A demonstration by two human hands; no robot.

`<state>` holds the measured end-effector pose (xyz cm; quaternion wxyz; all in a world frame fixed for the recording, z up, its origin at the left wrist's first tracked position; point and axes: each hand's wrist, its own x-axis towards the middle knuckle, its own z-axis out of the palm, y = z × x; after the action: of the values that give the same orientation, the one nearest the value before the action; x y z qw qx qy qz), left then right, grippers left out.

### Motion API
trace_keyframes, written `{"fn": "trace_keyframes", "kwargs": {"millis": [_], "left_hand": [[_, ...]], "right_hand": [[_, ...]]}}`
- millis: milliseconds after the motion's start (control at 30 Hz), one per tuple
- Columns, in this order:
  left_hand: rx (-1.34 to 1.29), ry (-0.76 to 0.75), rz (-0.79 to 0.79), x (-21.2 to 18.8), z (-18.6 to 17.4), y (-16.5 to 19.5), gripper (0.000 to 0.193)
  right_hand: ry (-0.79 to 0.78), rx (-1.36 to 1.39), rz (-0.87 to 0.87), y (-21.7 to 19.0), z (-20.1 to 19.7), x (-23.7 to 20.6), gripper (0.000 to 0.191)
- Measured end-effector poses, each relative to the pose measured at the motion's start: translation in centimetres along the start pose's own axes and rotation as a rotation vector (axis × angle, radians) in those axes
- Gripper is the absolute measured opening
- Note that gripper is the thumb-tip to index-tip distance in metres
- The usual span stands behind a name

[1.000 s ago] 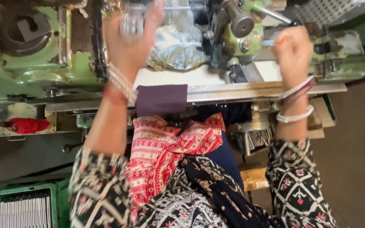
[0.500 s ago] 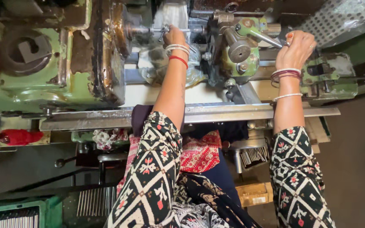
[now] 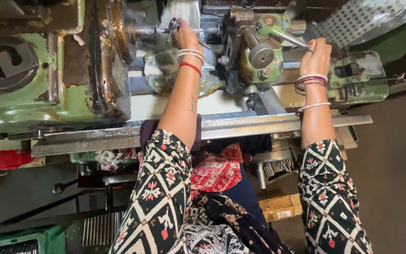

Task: The person repeatedly picks metal rods from a green tray, inserts them into a green industrial machine, and operates the levers to process each rod. The person then removes the processed rods and places them back into the tray. This cycle continues throughout the clip.

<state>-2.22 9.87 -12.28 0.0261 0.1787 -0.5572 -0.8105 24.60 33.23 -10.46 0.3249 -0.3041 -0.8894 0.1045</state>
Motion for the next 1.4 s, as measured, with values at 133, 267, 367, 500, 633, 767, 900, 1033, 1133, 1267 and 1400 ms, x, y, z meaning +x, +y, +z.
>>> {"fn": "trace_keyframes", "kwargs": {"millis": [133, 267, 367, 500, 633, 767, 900, 1033, 1133, 1267, 1400], "left_hand": [[0.082, 0.018, -0.016, -0.1, -0.2, 0.6, 0.049], [0.094, 0.05, -0.06, 0.2, -0.3, 1.2, 0.05], [0.054, 0.065, -0.07, 0.4, -0.3, 1.3, 0.05], [0.113, 0.082, -0.072, 0.5, -0.3, 1.3, 0.052], [0.118, 0.077, -0.119, 0.5, -0.4, 1.5, 0.054], [0.198, 0.065, -0.115, 0.5, -0.5, 1.9, 0.058], [0.095, 0.052, -0.188, 0.4, -0.4, 1.9, 0.059], [0.092, 0.09, -0.098, 0.3, -0.5, 1.6, 0.055], [0.03, 0.079, -0.032, 0.4, -0.6, 1.4, 0.051], [0.018, 0.053, -0.076, 0.1, -0.5, 1.2, 0.05], [-0.067, 0.047, 0.023, 0.4, -0.7, 1.1, 0.048]], "right_hand": [[0.005, -0.002, 0.023, -0.4, 0.1, 0.2, 0.01], [0.023, 0.008, 0.014, -0.6, 0.2, 0.2, 0.011], [0.028, 0.008, 0.0, -0.7, 0.3, 0.2, 0.012], [0.028, -0.012, -0.005, -0.9, 0.2, 0.3, 0.013], [0.028, -0.007, -0.023, -0.9, 0.0, 0.3, 0.011], [0.028, -0.012, -0.022, -1.1, -0.1, 0.2, 0.011], [0.017, -0.001, 0.001, -1.6, -0.6, 0.2, 0.01], [0.01, 0.014, -0.002, -2.0, -1.0, -0.1, 0.01], [0.015, 0.007, -0.004, -1.9, -0.8, -0.4, 0.011], [-0.073, -0.103, -0.042, -1.1, -1.0, 1.0, 0.013], [-0.389, -0.155, -0.064, -0.5, -2.2, 3.0, 0.019]]}}
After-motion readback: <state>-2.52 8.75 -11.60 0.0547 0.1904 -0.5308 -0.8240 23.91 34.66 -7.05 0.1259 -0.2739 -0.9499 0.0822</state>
